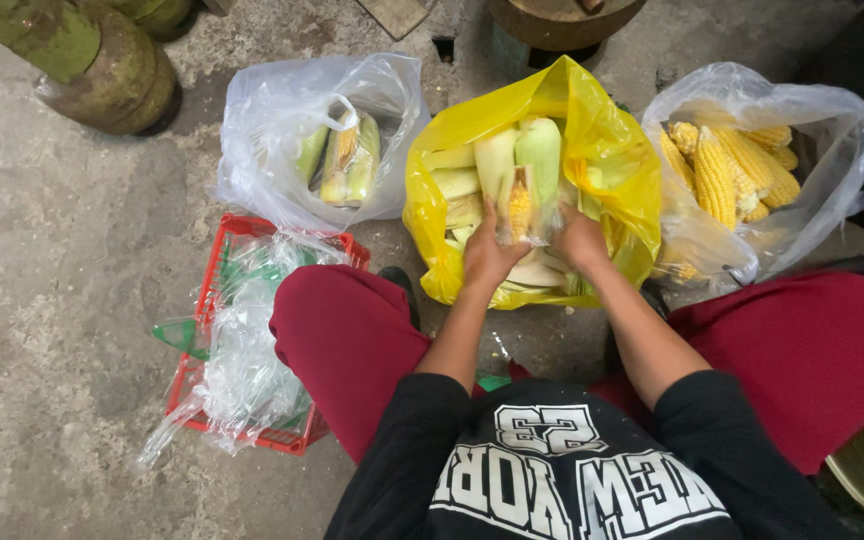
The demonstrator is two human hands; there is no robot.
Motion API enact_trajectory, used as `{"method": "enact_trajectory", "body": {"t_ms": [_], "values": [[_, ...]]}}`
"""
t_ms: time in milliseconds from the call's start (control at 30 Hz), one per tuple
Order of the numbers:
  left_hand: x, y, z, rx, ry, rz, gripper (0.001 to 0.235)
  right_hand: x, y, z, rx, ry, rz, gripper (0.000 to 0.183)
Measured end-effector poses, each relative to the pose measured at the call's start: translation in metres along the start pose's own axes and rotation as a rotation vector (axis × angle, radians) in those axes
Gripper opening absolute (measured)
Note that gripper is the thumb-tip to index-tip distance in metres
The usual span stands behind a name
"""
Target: The person sits on the floor and shucks corn cobs by hand, removing husks and silk. Shucked cobs are placed into a clear plastic bag, while husks are collected in a yellow bag.
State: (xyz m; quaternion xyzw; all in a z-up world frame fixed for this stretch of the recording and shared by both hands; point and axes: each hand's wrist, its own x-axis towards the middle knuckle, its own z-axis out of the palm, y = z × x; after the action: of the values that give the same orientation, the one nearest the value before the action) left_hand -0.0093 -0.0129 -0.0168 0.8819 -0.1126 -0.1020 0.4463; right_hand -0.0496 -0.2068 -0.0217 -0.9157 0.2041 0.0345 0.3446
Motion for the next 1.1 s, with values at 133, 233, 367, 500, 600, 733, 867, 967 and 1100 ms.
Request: {"method": "enact_trajectory", "body": {"t_ms": [133,233,367,500,600,733,867,967,1100], "values": [[0.004,0.009,-0.005,-0.233,0.191,0.177,0.096,-0.001,-0.034,-0.037,0.283,0.000,-0.097,0.040],[0.011,0.028,-0.006,-0.875,0.039,-0.175,0.089,-0.002,-0.064,-0.067,0.747,-0.089,-0.177,0.044],[0.014,0.043,-0.010,-1.393,-0.069,-0.451,0.057,-0.010,-0.102,-0.101,1.090,-0.098,-0.361,0.053],[0.018,0.041,-0.019,-1.710,-0.103,-0.669,0.061,-0.017,-0.126,-0.106,1.312,-0.219,-0.193,0.054],[0.017,0.038,-0.024,-1.644,-0.163,-0.649,0.065,-0.026,-0.129,-0.091,0.441,0.194,-0.306,0.068],[0.011,0.040,-0.030,-1.169,-0.020,-0.642,0.088,-0.031,-0.118,-0.074,0.335,0.139,-0.418,0.070],[0.008,0.048,-0.038,-0.849,-0.011,-0.484,0.075,-0.035,-0.122,-0.055,0.320,0.234,-0.447,0.062],[0.001,0.046,-0.053,-0.340,0.300,-0.208,0.047,-0.048,-0.134,-0.036,0.479,0.200,-0.469,0.057],[-0.005,0.046,-0.081,-0.122,0.599,0.004,0.038,-0.055,-0.145,-0.023,0.152,0.330,-0.830,0.066]]}}
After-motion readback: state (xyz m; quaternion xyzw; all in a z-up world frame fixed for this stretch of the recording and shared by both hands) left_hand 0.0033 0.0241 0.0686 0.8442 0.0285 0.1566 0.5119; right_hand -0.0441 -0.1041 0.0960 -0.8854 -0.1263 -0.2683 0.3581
